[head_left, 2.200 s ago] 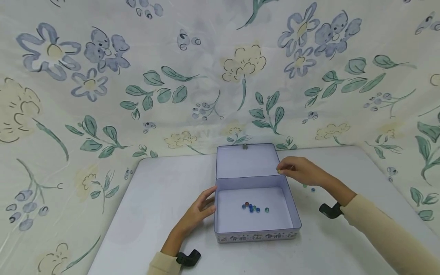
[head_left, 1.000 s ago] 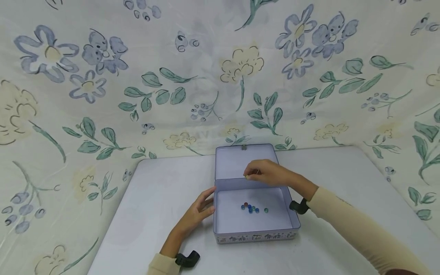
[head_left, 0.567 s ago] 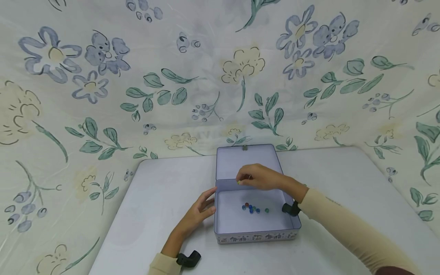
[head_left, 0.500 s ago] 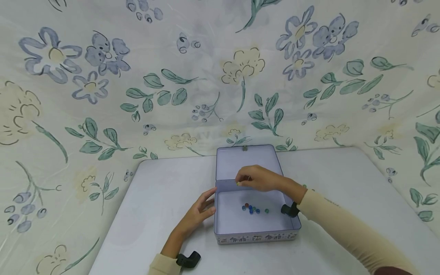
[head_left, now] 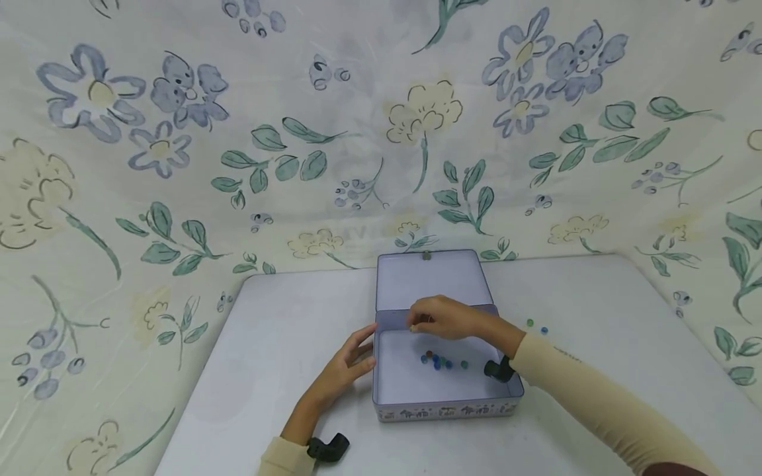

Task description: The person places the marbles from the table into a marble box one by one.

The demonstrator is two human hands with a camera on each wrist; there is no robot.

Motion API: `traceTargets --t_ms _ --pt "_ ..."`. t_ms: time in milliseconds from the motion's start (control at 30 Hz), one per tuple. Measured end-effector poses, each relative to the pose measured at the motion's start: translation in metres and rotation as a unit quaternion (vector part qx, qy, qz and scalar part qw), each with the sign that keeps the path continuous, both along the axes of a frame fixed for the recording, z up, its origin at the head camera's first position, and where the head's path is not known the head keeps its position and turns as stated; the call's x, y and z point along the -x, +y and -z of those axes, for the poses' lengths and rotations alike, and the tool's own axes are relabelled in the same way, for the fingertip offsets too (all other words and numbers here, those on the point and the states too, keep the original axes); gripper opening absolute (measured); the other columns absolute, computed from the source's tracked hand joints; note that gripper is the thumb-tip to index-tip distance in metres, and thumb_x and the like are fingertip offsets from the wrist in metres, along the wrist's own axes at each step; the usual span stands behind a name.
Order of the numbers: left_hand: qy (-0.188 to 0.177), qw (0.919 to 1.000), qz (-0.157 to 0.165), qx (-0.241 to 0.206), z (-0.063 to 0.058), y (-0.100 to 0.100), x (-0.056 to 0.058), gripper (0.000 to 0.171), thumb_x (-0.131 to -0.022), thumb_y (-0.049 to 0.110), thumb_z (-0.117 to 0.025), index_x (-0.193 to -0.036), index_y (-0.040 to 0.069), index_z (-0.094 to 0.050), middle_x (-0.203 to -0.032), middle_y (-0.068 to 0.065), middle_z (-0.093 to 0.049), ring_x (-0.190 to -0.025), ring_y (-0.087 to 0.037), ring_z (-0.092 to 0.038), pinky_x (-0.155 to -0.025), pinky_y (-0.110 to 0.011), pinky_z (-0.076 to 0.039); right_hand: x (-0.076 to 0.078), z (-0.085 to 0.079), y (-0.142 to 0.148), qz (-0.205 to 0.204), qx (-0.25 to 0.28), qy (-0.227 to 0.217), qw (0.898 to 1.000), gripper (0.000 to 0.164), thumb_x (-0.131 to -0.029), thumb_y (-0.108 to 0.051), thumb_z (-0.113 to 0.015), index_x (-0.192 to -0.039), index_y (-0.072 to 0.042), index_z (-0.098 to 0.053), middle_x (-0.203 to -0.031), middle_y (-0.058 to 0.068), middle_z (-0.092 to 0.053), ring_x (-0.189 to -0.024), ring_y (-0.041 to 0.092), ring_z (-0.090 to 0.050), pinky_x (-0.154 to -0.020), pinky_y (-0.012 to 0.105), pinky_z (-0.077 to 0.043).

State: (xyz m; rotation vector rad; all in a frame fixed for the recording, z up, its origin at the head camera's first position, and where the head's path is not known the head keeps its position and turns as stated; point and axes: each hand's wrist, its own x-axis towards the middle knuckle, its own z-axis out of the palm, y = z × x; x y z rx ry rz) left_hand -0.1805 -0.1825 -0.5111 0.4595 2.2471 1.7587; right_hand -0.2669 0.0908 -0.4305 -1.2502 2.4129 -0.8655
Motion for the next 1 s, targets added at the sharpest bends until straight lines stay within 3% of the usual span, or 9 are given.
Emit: traceTargets --t_ms 333,667,1000 --pt "0.005 1.0 0.008 -0.002 -0.001 0.0 0.002 0.065 -0.1 0.018 -0.059 -0.157 0.023 -0.028 -0.167 -0.006 -0.02 -0.149 -0.046 -0.026 -0.115 -0.065 -0.032 -0.002 0.01 -0.002 0.006 -0.022 -0.009 1.0 0.015 -0.097 -0.012 -0.065 -0.109 -0.006 -0.071 -0.101 -0.003 -0.07 -0.092 0.008 -0.064 -0.083 0.022 -0.055" --pt "0.006 0.9998 0.021 -0.004 0.001 0.001 -0.002 0.066 -0.101 0.016 -0.058 -0.158 0.017 -0.025 -0.167 -0.012 -0.017 -0.148 -0.049 -0.025 -0.115 -0.066 -0.031 -0.002 0.03 -0.001 0.0 -0.035 -0.011 0.999 0.012 -0.097 -0.014 -0.065 -0.106 -0.008 -0.071 -0.099 -0.004 -0.069 -0.09 0.005 -0.062 -0.082 0.022 -0.055" --pt "0.009 0.9999 0.008 0.005 0.0 0.0 0.001 0.066 -0.101 0.015 -0.058 -0.158 0.018 -0.026 -0.167 -0.011 -0.019 -0.148 -0.048 -0.026 -0.115 -0.067 -0.031 -0.002 0.031 -0.006 0.008 -0.056 0.003 0.998 0.01 -0.096 -0.014 -0.066 -0.104 -0.011 -0.072 -0.096 -0.005 -0.069 -0.086 0.003 -0.061 -0.08 0.021 -0.054"
